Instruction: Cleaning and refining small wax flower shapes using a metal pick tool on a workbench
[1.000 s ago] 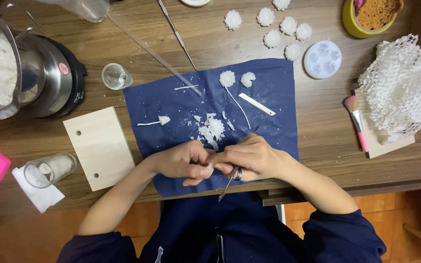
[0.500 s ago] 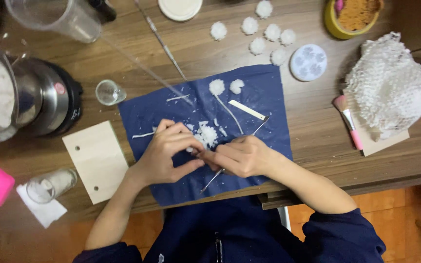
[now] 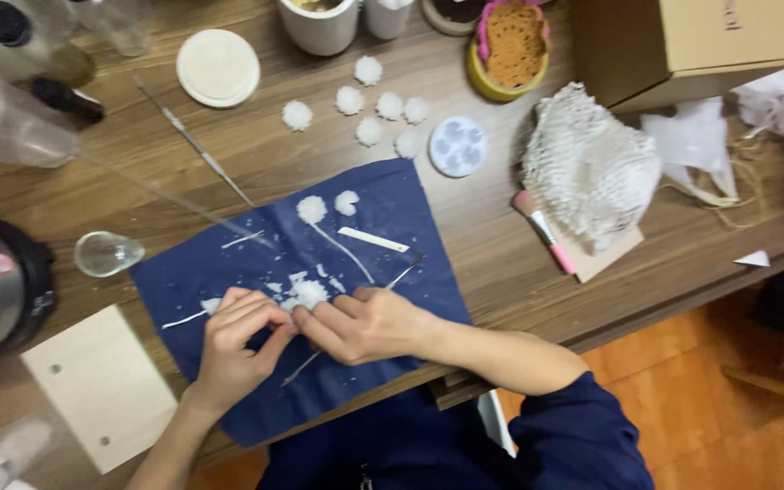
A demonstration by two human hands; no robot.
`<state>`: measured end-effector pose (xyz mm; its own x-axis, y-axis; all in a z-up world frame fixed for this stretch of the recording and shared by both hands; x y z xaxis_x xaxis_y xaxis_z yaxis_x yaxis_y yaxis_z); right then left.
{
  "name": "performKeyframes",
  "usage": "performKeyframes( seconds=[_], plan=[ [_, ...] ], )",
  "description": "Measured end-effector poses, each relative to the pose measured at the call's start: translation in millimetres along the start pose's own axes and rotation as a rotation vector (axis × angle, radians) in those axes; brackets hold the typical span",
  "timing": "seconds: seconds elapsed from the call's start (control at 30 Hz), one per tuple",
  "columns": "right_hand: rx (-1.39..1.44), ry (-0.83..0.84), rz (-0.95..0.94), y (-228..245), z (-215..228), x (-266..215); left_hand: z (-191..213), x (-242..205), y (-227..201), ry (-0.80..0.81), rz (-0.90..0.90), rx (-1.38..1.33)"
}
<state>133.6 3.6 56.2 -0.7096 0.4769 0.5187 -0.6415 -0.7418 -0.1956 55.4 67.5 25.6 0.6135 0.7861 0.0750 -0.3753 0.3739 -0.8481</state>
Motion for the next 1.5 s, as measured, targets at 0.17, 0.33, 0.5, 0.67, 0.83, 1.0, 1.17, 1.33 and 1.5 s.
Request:
performKeyframes(
  seconds=[0.17, 0.33, 0.5, 0.67, 0.83, 1.0, 1.17, 1.33, 1.5],
  plan=[
    [-0.045, 0.012, -0.065, -0.5, -0.1, -0.4, -10.8, -2.9, 11.0, 0.037, 0.098, -0.113],
    [-0.020, 0.008, -0.052, 1.8, -1.3, -2.1, -22.8, -7.5, 24.6, 0.096, 0.236, -0.289],
    [0.013, -0.170, -0.093, 2.4, 0.7, -4.0, -15.8, 1.9, 15.1, 0.057, 0.132, -0.387],
    [0.080, -0.150, -0.101, -0.4, -2.2, -3.2, -13.0, 1.1, 12.5, 0.070, 0.121, -0.381],
    [0.395, -0.174, -0.281, -28.1, -3.6, -2.8, -0.8, -2.8, 38.7, -0.003, 0.254, -0.476],
    [0.705, -0.061, -0.547, -48.2, -17.5, -8.6, 14.0, -4.2, 49.7, -0.134, 0.283, -0.730],
    [0.781, -0.099, -0.564, -40.1, -29.7, -27.3, 23.5, -0.8, 32.3, -0.144, 0.204, -0.644],
    [0.795, -0.171, -0.585, -44.1, -20.1, -24.2, 28.2, -1.1, 21.5, -0.174, 0.110, -0.486],
    [0.758, -0.455, -0.324, -41.0, 14.7, -43.8, 32.8, -9.6, 5.2, -0.270, -0.059, -0.225]
  ],
)
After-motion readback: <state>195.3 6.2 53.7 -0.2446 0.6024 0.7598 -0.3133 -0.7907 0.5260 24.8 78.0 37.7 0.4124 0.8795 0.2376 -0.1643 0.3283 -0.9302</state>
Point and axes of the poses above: each hand's wrist, its own x-axis towards the middle knuckle, its own z-axis out of the back of the hand, y = z × x, the point moved 9 cm from there along x, towards the middle knuckle, and after that the axes turned 14 degrees about z, right-handed, at the moved point
